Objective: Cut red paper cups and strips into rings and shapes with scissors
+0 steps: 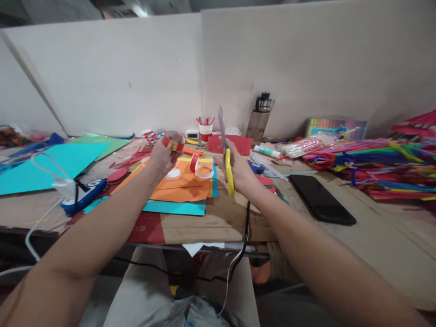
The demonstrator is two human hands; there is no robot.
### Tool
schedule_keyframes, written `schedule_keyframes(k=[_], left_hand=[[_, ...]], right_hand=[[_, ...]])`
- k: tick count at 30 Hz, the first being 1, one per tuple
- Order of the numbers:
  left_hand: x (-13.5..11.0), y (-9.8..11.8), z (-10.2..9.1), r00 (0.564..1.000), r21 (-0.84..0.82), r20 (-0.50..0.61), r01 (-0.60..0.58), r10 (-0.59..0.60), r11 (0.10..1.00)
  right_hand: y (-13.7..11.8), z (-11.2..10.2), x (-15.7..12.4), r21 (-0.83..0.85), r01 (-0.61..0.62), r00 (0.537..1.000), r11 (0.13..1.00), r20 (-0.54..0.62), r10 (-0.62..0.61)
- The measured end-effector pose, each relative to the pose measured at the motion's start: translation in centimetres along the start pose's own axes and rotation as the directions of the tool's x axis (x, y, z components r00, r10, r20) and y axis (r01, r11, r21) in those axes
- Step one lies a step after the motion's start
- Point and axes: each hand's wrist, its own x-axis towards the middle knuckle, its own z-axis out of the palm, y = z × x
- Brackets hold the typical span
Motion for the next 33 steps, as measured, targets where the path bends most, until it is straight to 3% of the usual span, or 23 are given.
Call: schedule_keyframes(k=[4,9,12,17,24,33], left_hand=[[-0.5,-0.8,-0.1,0.999,-0.003,0.043,0.017,-0.017,1.000],[-1.7,-1.4,0.8,0.989,0.052,0.144,0.030,-0.038,0.998],[-2.1,-1.3,1.3,0.983,0.051,0.185,-0.017,0.007,0.999],[-2.2,-1.1,1.7,0.996,0.018,0.082,-0.042,0.040,0.999],[-2.2,-1.3,1.9,0.998,-0.009,0.036,-0.046,0.047,0.999],[-2.6,-1.3,2.1,0.994,0.047,0.064,-0.090,0.087,0.995]], right_hand=[[-0.2,-0.9,-0.2,-0.400,-0.078,0.995,0.913,-0.093,0.044],[-0.9,-1.1,-0.7,-0.556,0.069,0.997,0.828,0.015,-0.073],[-0.9,-0.9,-0.9,-0.556,0.120,0.993,0.822,0.068,-0.099],[-0.7,-0.2,-1.1,-0.480,0.112,0.991,0.870,0.118,-0.062],[-0.9,0.3,-1.6,-0.545,0.141,0.988,0.827,0.131,-0.082],[-0.6,0.3,-1.7,-0.621,0.164,0.986,0.766,0.133,-0.103]])
